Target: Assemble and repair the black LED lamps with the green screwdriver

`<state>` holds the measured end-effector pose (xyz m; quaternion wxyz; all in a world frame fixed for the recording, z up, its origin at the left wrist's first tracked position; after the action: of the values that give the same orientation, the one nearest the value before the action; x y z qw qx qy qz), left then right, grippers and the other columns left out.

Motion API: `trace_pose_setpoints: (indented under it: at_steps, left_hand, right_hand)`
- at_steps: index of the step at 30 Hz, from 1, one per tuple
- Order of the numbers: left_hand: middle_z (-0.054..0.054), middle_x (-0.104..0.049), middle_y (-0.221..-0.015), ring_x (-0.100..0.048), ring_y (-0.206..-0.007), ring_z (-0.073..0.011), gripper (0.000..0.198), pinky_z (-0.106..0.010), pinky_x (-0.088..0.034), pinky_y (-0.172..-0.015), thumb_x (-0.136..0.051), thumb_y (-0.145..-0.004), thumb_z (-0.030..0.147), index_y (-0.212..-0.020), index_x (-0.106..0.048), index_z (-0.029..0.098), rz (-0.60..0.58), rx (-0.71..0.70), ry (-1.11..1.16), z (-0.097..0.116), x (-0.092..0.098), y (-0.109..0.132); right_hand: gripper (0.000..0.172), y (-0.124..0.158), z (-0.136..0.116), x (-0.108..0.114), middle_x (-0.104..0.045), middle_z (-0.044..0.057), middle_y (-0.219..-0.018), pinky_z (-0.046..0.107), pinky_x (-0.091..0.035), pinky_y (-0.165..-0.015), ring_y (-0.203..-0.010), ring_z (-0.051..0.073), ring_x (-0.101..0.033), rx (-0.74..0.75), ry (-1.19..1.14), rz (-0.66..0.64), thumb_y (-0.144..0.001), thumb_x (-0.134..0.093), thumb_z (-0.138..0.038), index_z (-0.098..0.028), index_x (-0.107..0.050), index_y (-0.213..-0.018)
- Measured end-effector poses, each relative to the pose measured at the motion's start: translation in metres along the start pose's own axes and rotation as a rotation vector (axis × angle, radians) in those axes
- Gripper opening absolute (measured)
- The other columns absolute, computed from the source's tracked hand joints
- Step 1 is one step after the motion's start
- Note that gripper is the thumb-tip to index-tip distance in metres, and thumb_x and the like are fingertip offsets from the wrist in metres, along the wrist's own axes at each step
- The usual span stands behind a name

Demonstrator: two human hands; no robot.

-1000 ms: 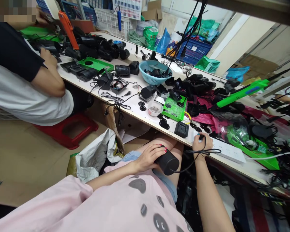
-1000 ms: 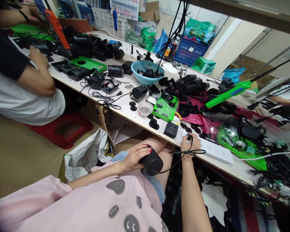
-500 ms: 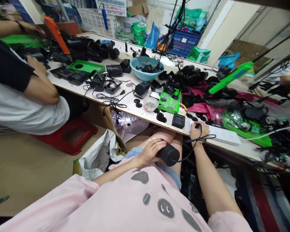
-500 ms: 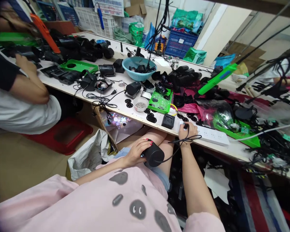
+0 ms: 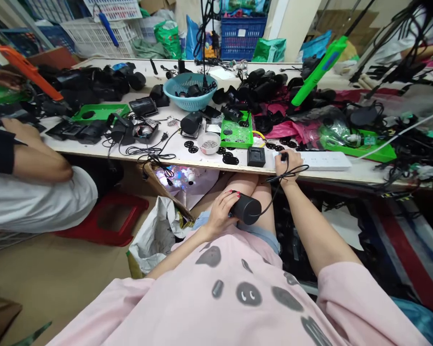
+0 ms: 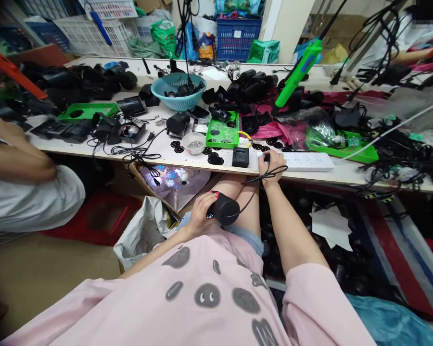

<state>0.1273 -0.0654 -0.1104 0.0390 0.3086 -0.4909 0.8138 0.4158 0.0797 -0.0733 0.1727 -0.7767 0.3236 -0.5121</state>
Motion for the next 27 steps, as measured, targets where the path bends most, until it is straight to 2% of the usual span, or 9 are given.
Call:
trace_pose_setpoints:
  at_steps: [10,21,24,27]
  left_hand:
    - [-0.016,-0.062,-0.132,-0.055,-0.130,-0.0319,0.066,-0.052,-0.050,-0.103,-0.065,-0.089,0.026,-0.147,-0.036,0.020,-0.052,-0.007,0.025,-0.003,-0.001,-0.002]
    - [-0.015,-0.062,-0.134,-0.055,-0.130,-0.0321,0.066,-0.053,-0.049,-0.105,-0.067,-0.088,0.027,-0.146,-0.037,0.022,-0.120,0.009,0.047,-0.002,-0.001,-0.003]
    - [-0.016,-0.060,-0.135,-0.054,-0.132,-0.0346,0.068,-0.057,-0.046,-0.106,-0.068,-0.087,0.029,-0.146,-0.036,0.023,-0.139,0.022,0.054,-0.004,-0.002,-0.002]
    - [-0.015,-0.059,-0.134,-0.049,-0.138,-0.0377,0.072,-0.064,-0.038,-0.111,-0.072,-0.084,0.033,-0.145,-0.035,0.024,-0.147,0.049,0.092,-0.005,0.001,-0.003]
  right_hand:
    - [0.016,0.000,0.005,-0.005,-0.069,0.012,-0.099,0.049,-0.040,-0.093,-0.103,0.031,-0.055,-0.024,-0.018,-0.059,-0.086,-0.048,-0.024,-0.020,-0.061,-0.094]
    - [0.015,0.000,0.001,-0.004,-0.067,0.013,-0.104,0.051,-0.038,-0.098,-0.108,0.033,-0.054,-0.041,-0.068,-0.081,-0.087,-0.047,-0.021,-0.020,-0.059,-0.096]
    - [0.016,0.001,0.000,0.000,-0.067,0.013,-0.106,0.051,-0.038,-0.098,-0.109,0.033,-0.054,-0.029,-0.078,-0.087,-0.089,-0.046,-0.022,-0.020,-0.059,-0.098]
    - [0.021,-0.001,0.005,0.013,-0.064,0.013,-0.113,0.048,-0.040,-0.098,-0.111,0.031,-0.055,0.047,-0.095,-0.171,-0.093,-0.045,-0.024,-0.019,-0.059,-0.109]
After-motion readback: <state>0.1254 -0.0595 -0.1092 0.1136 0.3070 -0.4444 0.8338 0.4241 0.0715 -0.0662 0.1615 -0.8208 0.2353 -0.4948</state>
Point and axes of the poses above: each hand's wrist, its own y-axis away from the middle knuckle, its own x-axis out of the back of the hand, z = x × y, the point moved 1 cm from there along -y, towards the middle knuckle
